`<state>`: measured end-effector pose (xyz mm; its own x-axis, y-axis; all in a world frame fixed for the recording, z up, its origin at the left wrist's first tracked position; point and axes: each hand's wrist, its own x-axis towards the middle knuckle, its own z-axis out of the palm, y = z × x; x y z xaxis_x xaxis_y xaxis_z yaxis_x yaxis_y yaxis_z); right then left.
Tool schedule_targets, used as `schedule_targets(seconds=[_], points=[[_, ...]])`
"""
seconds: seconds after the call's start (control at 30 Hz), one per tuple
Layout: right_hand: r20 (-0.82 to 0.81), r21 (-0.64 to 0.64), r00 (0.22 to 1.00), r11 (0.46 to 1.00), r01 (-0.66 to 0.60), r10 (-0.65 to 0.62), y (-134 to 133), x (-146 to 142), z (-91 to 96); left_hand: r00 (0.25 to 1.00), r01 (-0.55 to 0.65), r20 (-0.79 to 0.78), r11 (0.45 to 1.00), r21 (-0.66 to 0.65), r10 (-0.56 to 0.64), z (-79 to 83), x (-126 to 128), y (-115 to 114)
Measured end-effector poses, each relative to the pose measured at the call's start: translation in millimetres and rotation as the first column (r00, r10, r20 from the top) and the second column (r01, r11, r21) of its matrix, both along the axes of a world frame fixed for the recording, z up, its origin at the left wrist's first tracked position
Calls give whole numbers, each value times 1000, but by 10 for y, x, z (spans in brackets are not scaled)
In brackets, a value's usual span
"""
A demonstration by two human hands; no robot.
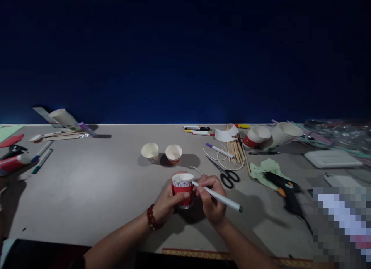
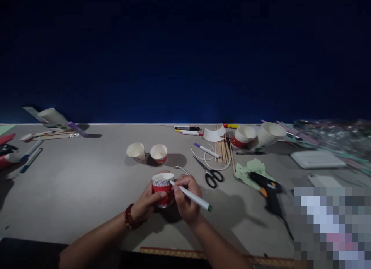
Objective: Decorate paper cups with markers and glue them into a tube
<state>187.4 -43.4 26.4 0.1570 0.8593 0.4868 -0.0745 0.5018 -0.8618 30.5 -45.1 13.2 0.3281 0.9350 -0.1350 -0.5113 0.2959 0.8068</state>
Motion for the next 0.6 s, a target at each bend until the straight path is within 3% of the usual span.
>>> schedule_targets(seconds=[0.6], points=[[19, 22, 1000, 1000, -11, 11, -2, 3, 12, 1000, 1, -18, 1000, -4, -1, -19, -7, 6]])
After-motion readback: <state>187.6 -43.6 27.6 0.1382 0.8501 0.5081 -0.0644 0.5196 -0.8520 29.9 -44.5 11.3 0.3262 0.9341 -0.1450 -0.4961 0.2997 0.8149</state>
